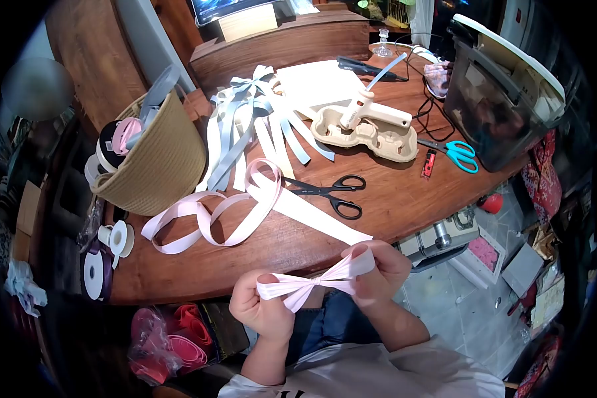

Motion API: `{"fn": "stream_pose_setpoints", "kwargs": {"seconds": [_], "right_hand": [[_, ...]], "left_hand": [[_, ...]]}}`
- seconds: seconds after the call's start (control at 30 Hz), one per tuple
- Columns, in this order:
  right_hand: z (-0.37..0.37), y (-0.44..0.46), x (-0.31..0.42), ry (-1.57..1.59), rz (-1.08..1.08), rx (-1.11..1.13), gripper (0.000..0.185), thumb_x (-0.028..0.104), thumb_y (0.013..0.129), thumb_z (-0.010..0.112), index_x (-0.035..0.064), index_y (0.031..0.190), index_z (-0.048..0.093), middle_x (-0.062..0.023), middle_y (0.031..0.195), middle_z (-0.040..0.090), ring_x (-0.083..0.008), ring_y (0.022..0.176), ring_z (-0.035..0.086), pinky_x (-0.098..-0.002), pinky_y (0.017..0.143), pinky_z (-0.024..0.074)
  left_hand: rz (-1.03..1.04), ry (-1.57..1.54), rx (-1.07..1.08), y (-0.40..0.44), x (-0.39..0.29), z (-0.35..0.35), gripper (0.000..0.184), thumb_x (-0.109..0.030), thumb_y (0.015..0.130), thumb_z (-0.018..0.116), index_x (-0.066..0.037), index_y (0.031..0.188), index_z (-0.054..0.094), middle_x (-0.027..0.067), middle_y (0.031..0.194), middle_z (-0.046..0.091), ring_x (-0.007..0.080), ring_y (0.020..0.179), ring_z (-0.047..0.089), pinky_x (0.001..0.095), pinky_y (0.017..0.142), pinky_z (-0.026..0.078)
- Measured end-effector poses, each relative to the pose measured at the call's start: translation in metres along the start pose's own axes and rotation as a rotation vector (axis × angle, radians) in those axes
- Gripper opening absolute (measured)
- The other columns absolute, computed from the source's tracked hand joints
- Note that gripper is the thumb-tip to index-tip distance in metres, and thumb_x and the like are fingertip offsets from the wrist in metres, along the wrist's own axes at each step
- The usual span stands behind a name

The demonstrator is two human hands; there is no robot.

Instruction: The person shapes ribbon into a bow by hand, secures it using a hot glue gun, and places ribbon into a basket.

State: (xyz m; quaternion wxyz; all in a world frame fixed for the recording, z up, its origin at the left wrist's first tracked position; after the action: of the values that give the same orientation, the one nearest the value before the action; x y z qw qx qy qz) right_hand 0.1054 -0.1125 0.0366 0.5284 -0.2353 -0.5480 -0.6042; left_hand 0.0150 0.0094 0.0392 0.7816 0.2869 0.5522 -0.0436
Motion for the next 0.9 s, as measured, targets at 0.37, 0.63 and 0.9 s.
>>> {"fn": "stream_pose_setpoints", "kwargs": {"seconds": [0.37, 0.63, 0.9], "right_hand": [[0.019, -0.006, 0.003, 0.207, -0.006, -0.068, 0.013, 0.006, 0.085, 0.057, -0.0057, 0.082, 0.061, -0.0088, 0.073, 0.063, -0.006, 0.058, 0.052, -0.0195, 0.052, 0.0406], [0.024, -0.004, -0.004, 0.197, 0.08, -0.105, 0.014, 0.005, 0.085, 0.053, -0.0062, 0.082, 0.06, -0.0037, 0.065, 0.058, -0.0028, 0.053, 0.044, -0.0174, 0.049, 0.0345], [0.033, 0.011, 0.0, 0.269, 0.383, -0.082, 0.015, 0.009, 0.084, 0.049, -0.0013, 0.074, 0.054, -0.0052, 0.07, 0.056, -0.0065, 0.058, 0.05, -0.0191, 0.051, 0.0388]], "left_hand": [[-0.056, -0.111, -0.038, 0.001, -0.007, 0.0, 0.022, -0.015, 0.089, 0.054, 0.0, 0.074, 0.05, 0.0042, 0.064, 0.053, 0.007, 0.055, 0.049, 0.0188, 0.05, 0.039], [-0.138, -0.128, 0.01, 0.01, 0.0, 0.001, 0.026, -0.018, 0.091, 0.053, -0.001, 0.071, 0.049, 0.0044, 0.065, 0.054, 0.0071, 0.054, 0.05, 0.0198, 0.048, 0.039], [-0.54, -0.478, 0.53, 0.032, 0.006, -0.016, 0.02, -0.001, 0.076, 0.065, 0.01, 0.092, 0.059, 0.015, 0.088, 0.064, 0.0179, 0.079, 0.063, 0.027, 0.073, 0.051]]}}
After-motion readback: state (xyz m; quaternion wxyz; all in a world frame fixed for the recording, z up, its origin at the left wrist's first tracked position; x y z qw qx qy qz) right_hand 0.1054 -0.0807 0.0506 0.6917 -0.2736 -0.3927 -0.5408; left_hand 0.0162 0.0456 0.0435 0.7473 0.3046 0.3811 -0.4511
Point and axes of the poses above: each hand's wrist, its own y-axis towards the middle knuckle, its own z-axis out of the palm, x = y × z, the point moved 2 cm from there along y, towards the middle knuckle
